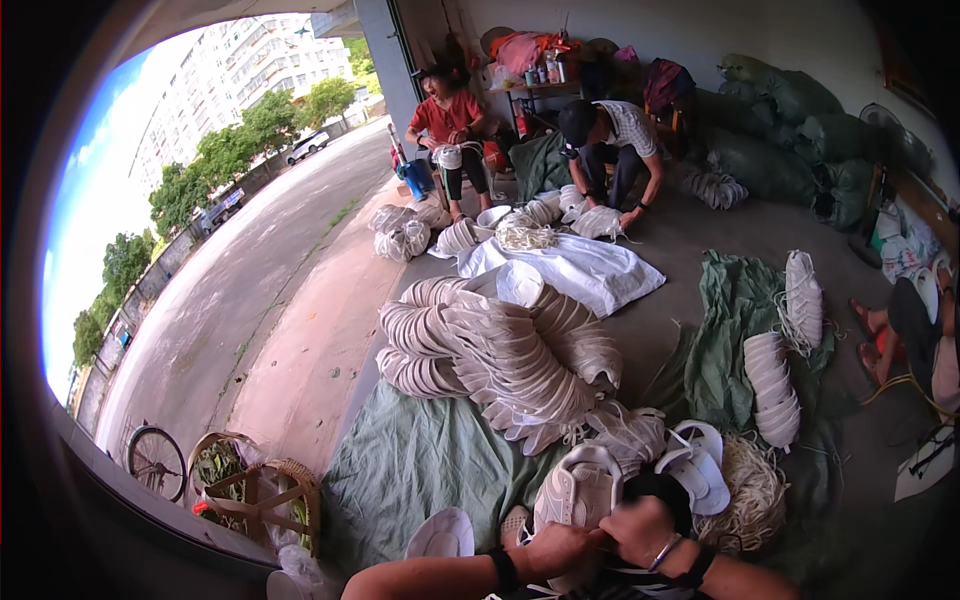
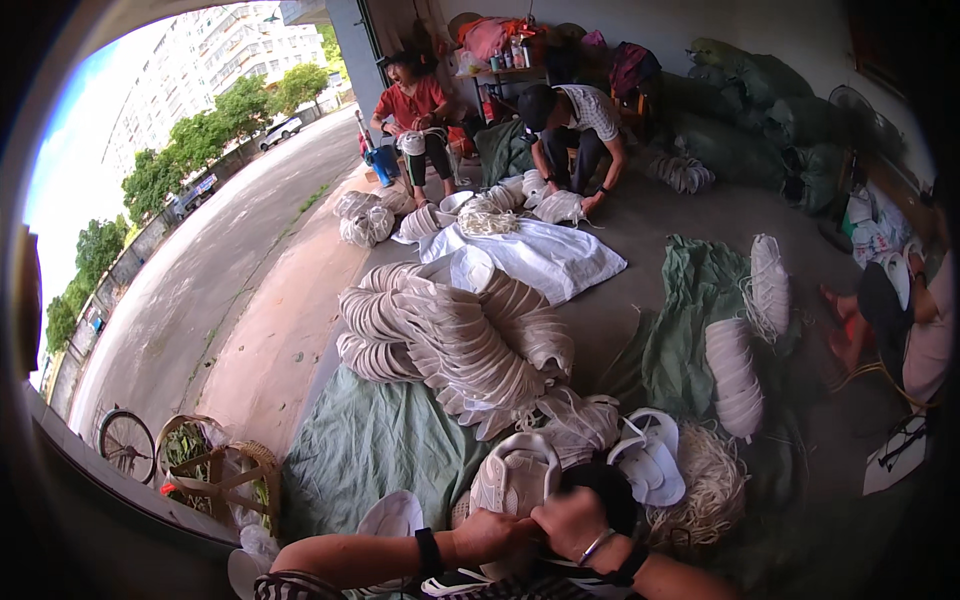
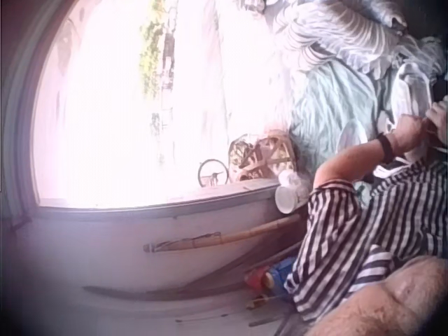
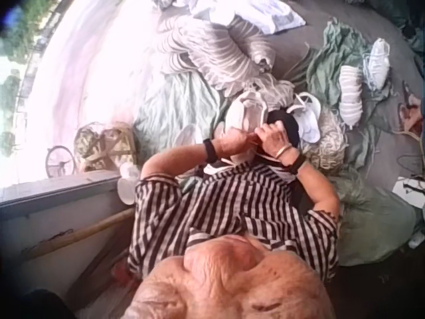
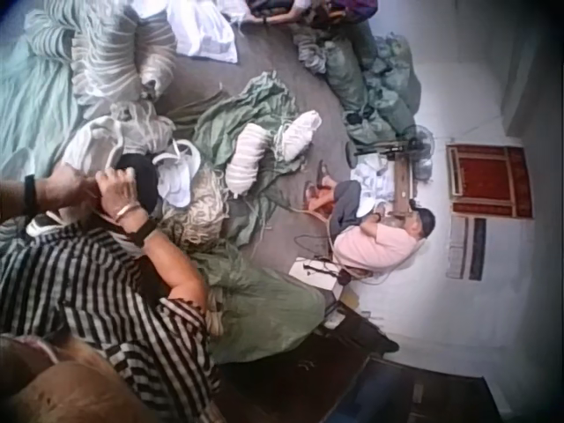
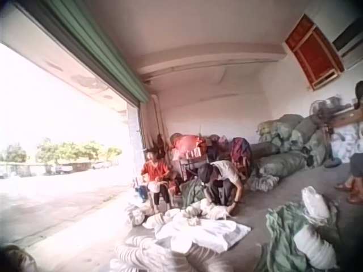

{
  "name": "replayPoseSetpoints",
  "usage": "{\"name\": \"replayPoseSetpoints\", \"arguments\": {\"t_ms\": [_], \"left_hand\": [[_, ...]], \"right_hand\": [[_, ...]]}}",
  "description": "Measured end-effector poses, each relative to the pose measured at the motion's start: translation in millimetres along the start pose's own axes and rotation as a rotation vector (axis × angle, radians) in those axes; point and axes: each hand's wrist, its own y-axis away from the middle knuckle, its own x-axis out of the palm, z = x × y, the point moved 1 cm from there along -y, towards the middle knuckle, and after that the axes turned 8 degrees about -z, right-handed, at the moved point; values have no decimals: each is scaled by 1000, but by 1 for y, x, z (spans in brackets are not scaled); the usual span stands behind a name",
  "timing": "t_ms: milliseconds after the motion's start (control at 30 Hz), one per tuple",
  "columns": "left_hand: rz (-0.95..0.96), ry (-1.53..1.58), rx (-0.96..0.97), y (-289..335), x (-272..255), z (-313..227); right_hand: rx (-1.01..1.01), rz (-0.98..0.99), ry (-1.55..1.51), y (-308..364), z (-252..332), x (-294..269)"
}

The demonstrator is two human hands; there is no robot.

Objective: Lacing a white sneaker upper by hand.

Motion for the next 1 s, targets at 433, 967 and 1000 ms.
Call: {"name": "replayPoseSetpoints", "arguments": {"t_ms": [433, 967, 1000], "left_hand": [[171, -50, -155, -49, -12, -4], [-522, 76, -355, -54, -68, 14], [-654, 108, -399, -54, -96, 18]], "right_hand": [[-124, -117, -138, 8, -23, 8], [-123, -39, -268, 14, -23, -6], [-82, 71, -308, 9, -28, -13]]}}
